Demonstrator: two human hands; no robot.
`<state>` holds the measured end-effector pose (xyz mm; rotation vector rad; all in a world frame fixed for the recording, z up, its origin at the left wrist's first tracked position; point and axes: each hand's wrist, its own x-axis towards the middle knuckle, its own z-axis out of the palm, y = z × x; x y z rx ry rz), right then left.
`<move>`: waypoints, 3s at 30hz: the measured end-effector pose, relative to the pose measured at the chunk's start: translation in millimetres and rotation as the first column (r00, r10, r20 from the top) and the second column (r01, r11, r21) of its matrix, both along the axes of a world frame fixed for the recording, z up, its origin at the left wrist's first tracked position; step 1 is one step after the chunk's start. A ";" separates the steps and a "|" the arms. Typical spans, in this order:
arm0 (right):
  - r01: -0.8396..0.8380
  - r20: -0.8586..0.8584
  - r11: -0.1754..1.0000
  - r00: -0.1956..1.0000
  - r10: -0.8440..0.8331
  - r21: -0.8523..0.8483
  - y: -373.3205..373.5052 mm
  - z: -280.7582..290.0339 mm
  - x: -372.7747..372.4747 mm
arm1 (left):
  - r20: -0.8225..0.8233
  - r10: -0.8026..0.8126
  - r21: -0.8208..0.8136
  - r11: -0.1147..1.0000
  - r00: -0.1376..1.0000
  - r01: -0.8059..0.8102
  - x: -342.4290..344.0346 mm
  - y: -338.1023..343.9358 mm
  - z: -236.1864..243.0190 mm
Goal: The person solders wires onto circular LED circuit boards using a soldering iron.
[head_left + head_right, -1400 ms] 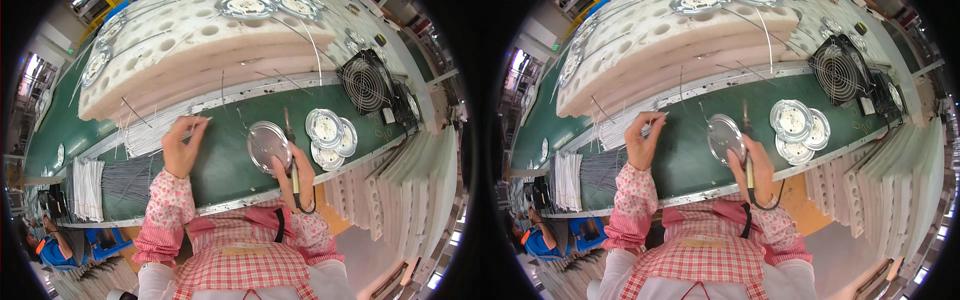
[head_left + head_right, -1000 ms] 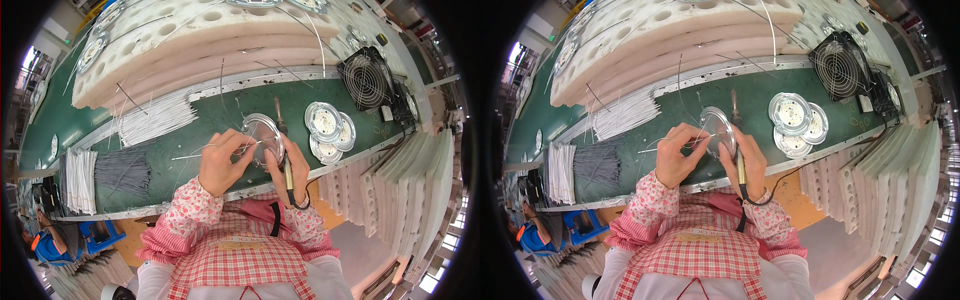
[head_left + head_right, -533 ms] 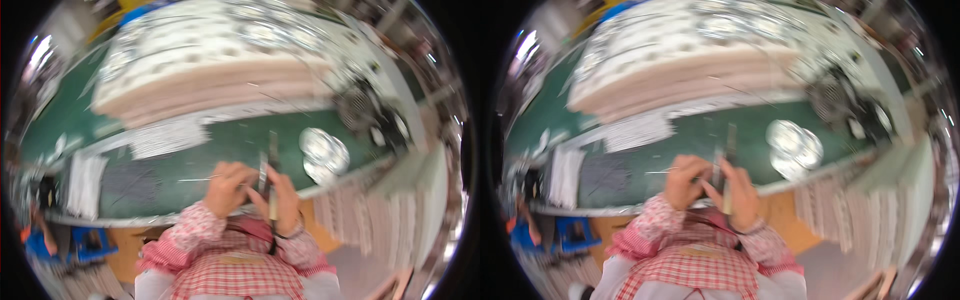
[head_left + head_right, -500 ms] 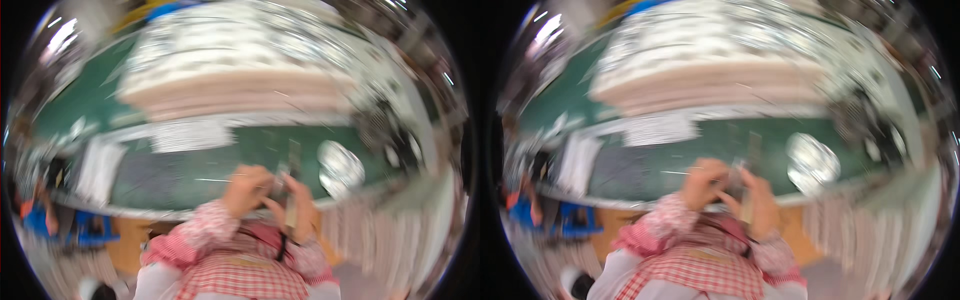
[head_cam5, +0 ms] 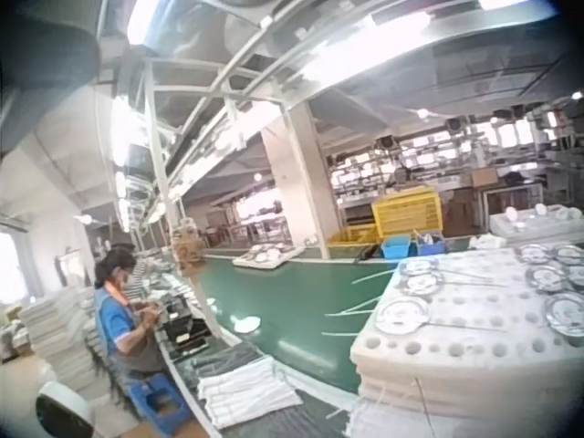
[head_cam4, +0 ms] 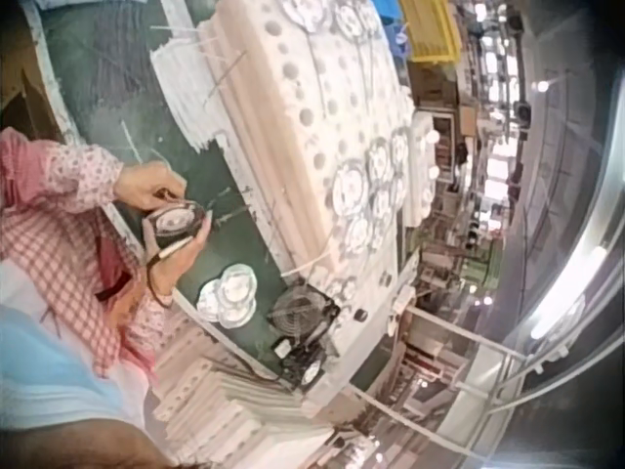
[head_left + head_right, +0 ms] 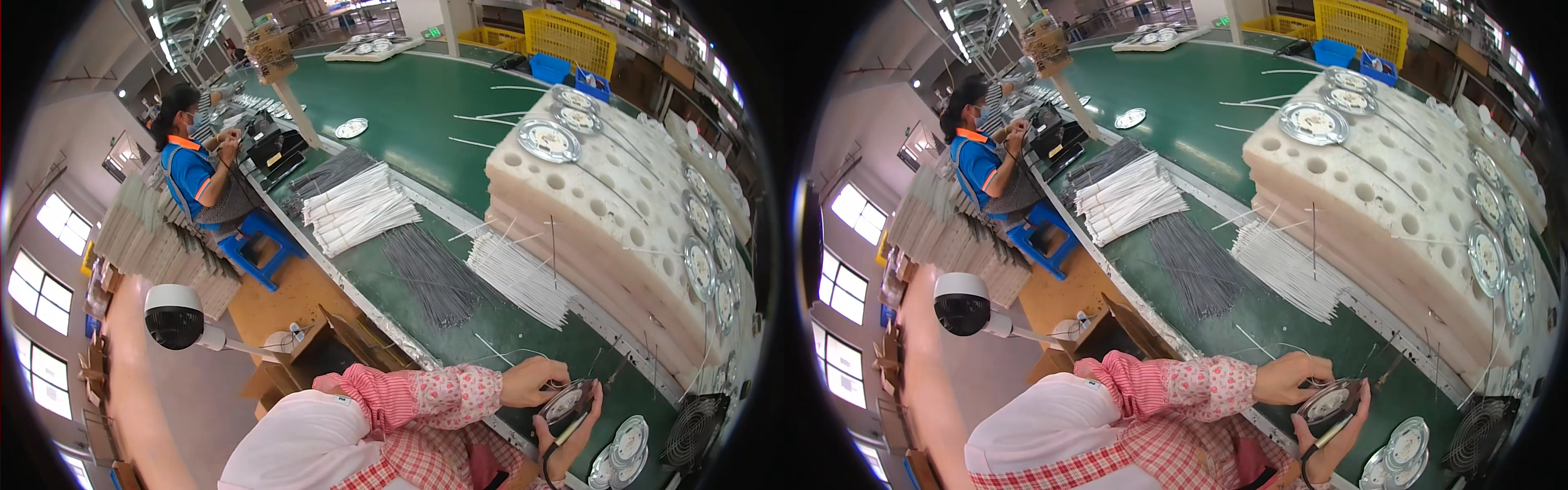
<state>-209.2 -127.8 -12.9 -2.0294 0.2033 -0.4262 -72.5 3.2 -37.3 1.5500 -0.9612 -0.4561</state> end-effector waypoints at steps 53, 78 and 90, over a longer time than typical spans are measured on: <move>0.317 -0.054 0.948 0.947 -0.316 0.017 -2.9 33.1 -47.6 | 0.580 -0.171 0.248 0.968 0.797 0.028 14.9 54.0 39.3; 0.025 -0.015 0.993 1.000 -0.027 -0.119 -22.7 25.1 -46.5 | 0.641 -0.066 0.162 0.986 0.765 -0.050 -8.9 14.3 27.0; 0.095 -0.188 0.935 0.982 -0.031 0.341 -35.6 12.2 -58.4 | 0.675 -0.126 0.205 0.979 0.727 -0.021 -8.5 10.7 19.2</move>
